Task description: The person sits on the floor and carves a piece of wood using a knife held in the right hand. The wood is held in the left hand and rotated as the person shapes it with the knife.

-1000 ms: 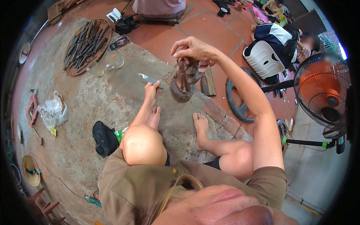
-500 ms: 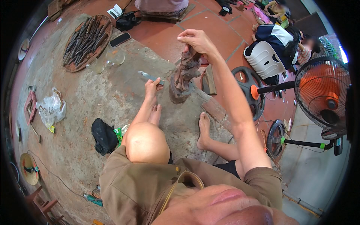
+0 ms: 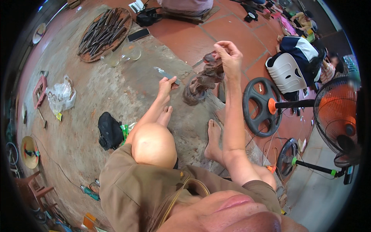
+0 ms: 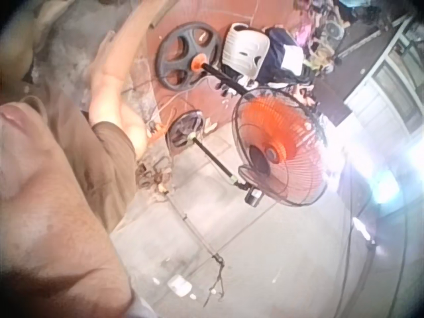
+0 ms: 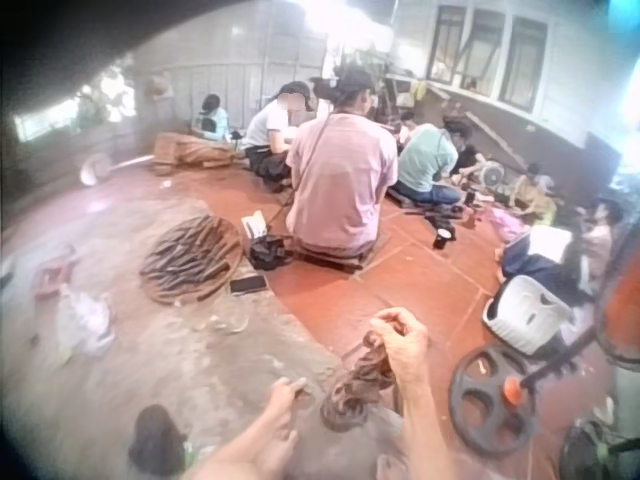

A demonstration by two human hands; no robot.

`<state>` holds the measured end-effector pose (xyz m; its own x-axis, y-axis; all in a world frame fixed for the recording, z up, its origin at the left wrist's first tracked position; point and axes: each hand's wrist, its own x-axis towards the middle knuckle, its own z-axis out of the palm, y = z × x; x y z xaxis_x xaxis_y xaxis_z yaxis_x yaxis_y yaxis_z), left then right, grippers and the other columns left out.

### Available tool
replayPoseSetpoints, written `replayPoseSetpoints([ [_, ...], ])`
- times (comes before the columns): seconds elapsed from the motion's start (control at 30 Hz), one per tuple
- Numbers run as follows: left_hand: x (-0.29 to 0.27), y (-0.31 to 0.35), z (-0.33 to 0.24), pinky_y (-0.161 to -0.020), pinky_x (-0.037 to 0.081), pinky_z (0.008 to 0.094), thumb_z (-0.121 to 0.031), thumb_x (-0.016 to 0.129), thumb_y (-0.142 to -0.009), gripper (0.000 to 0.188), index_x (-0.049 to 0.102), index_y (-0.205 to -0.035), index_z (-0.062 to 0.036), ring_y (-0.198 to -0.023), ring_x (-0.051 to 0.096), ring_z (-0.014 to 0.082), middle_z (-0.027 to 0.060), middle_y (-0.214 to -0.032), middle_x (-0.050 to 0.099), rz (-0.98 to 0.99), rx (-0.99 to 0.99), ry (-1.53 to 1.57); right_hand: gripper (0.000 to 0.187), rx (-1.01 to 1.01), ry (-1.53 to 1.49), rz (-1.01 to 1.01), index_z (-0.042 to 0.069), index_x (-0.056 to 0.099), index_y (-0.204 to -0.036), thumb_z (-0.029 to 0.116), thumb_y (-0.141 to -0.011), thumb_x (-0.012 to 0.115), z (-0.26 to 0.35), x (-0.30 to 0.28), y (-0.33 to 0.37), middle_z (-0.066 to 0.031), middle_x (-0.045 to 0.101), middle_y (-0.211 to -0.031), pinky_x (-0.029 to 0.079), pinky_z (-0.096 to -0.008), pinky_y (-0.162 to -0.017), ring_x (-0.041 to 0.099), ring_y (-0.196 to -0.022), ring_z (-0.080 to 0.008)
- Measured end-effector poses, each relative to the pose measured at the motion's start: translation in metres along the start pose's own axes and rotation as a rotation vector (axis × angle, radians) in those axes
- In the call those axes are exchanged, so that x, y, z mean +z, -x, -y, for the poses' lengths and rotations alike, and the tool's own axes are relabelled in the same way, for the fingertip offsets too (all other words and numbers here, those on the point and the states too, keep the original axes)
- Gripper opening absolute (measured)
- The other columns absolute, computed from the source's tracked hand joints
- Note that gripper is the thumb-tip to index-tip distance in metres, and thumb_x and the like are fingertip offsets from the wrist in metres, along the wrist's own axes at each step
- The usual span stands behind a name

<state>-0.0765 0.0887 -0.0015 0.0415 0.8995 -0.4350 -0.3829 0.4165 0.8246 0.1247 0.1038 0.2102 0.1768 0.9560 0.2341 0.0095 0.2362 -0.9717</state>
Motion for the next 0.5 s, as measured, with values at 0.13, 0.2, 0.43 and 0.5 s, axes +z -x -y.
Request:
replayPoseSetpoints([
  [0.13,0.002,0.000,-0.005,-0.054,0.044,0.0244,-0.018,0.066,-0.088,0.018,0.055,-0.082,-0.0059,-0.061,0.060,0.0126,0.0080,-0.076,0.067,-0.006,0.064,-0.048,0.008,-0.200,-0.257,-0.124,0.000,0.062,-0.094,0.002,-0.087,0.065,-0.020,0.002,0.013,-0.0028,0.059,-0.076,0.053,-0.0272,-0.072,0.057,-0.066,-0.0090],
  [0.2,0.004,0.000,-0.007,-0.054,0.042,0.0241,-0.019,0.067,-0.088,0.019,0.055,-0.083,-0.0051,-0.060,0.059,0.0123,0.0074,-0.074,0.066,-0.032,0.083,-0.042,0.007,-0.298,-0.212,-0.123,0.000,0.062,-0.093,0.004,-0.088,0.062,-0.031,0.003,0.018,-0.0042,0.060,-0.078,0.053,-0.0279,-0.072,0.059,-0.069,-0.0111],
  [0.43,0.004,-0.004,-0.010,-0.064,0.050,0.0261,-0.020,0.072,-0.084,0.022,0.058,-0.084,-0.0041,-0.071,0.062,0.0136,0.0081,-0.083,0.067,0.021,0.061,-0.063,0.015,-0.360,-0.102,-0.190,-0.003,0.062,-0.093,0.010,-0.091,0.055,-0.026,0.009,0.021,-0.0076,0.061,-0.077,0.050,-0.0266,-0.066,0.062,-0.066,-0.0151],
  [0.5,0.005,-0.002,-0.008,-0.067,0.051,0.0265,-0.021,0.074,-0.084,0.022,0.060,-0.086,-0.0039,-0.074,0.062,0.0137,0.0079,-0.085,0.067,0.051,0.050,-0.085,0.018,-0.293,-0.159,-0.150,-0.005,0.062,-0.093,0.010,-0.091,0.053,-0.027,0.006,0.020,-0.0088,0.061,-0.075,0.049,-0.0261,-0.062,0.061,-0.061,-0.0160],
])
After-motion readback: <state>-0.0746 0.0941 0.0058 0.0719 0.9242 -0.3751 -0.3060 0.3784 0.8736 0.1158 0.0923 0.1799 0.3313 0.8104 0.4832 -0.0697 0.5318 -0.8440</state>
